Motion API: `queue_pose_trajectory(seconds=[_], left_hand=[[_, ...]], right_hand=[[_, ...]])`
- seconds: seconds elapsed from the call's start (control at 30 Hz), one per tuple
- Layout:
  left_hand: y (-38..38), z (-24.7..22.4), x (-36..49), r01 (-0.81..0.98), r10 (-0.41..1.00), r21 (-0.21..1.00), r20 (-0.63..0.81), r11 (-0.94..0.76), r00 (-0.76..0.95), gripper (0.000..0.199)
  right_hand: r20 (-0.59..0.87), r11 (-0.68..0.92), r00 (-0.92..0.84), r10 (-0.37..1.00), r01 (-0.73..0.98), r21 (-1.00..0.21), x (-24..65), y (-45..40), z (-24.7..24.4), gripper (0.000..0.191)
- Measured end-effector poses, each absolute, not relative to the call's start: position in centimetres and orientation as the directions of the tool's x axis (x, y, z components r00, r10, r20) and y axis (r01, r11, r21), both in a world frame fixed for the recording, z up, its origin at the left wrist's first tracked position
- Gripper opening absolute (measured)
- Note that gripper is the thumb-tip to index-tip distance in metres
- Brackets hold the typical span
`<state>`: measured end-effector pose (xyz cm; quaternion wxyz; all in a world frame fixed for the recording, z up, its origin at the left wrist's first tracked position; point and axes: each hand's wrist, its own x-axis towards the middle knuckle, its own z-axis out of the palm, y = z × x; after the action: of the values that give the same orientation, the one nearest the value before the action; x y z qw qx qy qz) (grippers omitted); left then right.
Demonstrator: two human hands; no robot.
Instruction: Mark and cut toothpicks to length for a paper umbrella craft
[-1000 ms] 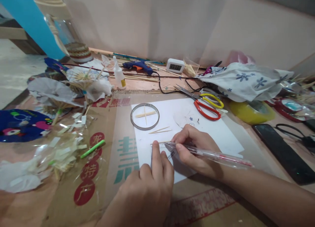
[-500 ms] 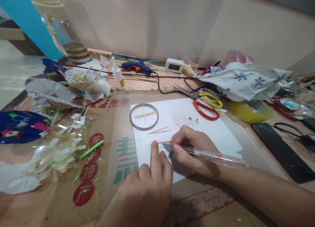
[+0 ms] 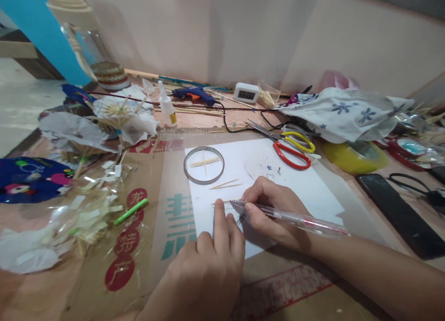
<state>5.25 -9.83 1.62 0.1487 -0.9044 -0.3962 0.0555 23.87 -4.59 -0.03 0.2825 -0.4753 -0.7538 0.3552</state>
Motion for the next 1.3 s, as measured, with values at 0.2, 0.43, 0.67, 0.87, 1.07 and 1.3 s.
queue_pose_trajectory(seconds=[0.2, 0.43, 0.67, 0.87, 1.07, 1.3], left_hand=[[-9.8, 1.6, 5.2, 0.693, 0.732, -0.336, 0.016, -0.637, 0.681, 0.036], [-9.9, 1.5, 5.2, 0.693, 0.731, -0.345, 0.031, -0.633, 0.682, 0.038], [-9.9, 1.4, 5.1, 0.701, 0.733, -0.333, 0.044, -0.63, 0.679, 0.036], [-10.0, 1.5, 5.0, 0.674, 0.715, -0.377, 0.043, -0.635, 0.698, 0.038], [-9.7, 1.2, 4.9, 0.672, 0.703, -0.366, 0.064, -0.644, 0.709, 0.037], [-9.7, 0.6, 4.8, 0.67, 0.704, -0.339, 0.031, -0.661, 0.71, 0.044]], right_hand=[[0.089, 0.319, -0.416, 0.905, 0.524, -0.79, 23.9, -4.5, 0.1, 0.009], [0.093, 0.309, -0.398, 0.913, 0.524, -0.793, 23.8, -4.6, 0.0, 0.008], [0.095, 0.317, -0.405, 0.909, 0.525, -0.79, 23.8, -4.6, 0.1, 0.008], [0.105, 0.315, -0.391, 0.915, 0.526, -0.79, 23.6, -4.5, 0.1, 0.008], [0.089, 0.303, -0.402, 0.911, 0.508, -0.807, 23.6, -4.6, 0.0, 0.008], [0.248, 0.411, -0.377, 0.893, 0.454, -0.791, 24.3, -3.9, 0.8, 0.008]])
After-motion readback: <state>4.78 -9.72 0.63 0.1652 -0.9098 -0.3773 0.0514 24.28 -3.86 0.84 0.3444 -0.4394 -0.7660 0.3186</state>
